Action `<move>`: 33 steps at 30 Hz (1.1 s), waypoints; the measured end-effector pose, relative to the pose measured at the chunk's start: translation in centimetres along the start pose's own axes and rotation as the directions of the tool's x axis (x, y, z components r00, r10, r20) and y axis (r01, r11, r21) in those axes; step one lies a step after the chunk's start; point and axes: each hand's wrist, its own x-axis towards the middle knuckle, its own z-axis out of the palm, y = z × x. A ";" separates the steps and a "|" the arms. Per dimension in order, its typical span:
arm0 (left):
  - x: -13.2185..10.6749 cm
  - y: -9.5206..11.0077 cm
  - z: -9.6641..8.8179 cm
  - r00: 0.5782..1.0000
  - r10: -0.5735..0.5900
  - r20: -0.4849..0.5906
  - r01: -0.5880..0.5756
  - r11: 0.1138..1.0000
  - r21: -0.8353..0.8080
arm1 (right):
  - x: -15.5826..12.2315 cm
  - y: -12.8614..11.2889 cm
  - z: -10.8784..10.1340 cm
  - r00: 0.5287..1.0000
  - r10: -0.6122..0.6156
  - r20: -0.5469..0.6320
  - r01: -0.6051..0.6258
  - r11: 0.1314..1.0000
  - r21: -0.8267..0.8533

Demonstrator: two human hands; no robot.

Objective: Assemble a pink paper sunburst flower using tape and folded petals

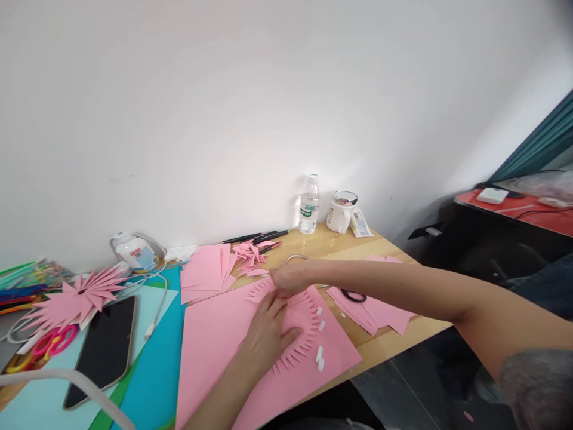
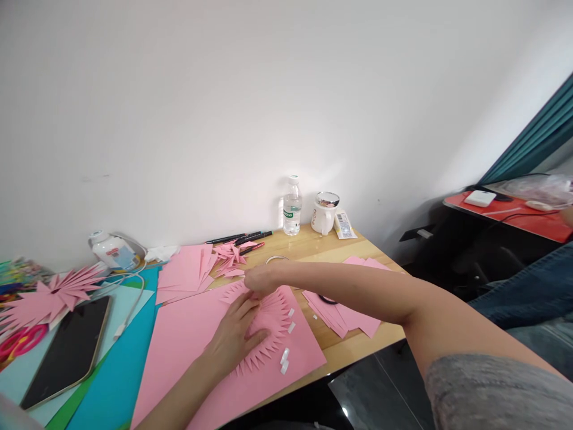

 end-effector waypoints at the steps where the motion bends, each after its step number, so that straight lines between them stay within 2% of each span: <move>1: -0.1 -0.1 0.1 1.000 0.000 -0.001 0.000 1.000 0.004 | -0.1 0.1 -0.1 1.000 0.007 -0.001 -0.007 1.000 0.002; 9: -0.2 -0.2 0.1 1.000 0.008 0.012 -0.008 1.000 0.011 | -0.7 1.1 -0.7 0.998 -0.059 -0.001 0.059 0.998 0.030; 15: 0.0 0.0 -0.2 0.999 0.001 0.042 -0.003 1.000 0.025 | -0.4 -0.1 -0.7 0.999 -0.036 -0.008 0.035 0.999 -0.030; 21: 0.2 0.5 -0.7 0.997 -0.035 0.070 0.035 0.999 0.000 | -0.5 -0.7 -0.5 0.998 -0.062 0.011 0.062 0.996 -0.064; 28: 0.0 0.1 -0.3 0.998 -0.024 0.060 0.024 1.000 0.006 | -0.4 0.3 0.7 0.998 -0.036 -0.044 0.035 0.999 -0.008; 33: -0.2 -0.2 -0.1 0.999 -0.014 0.040 0.013 1.000 0.028 | -0.4 1.0 0.9 0.992 -0.010 -0.124 0.019 0.997 0.071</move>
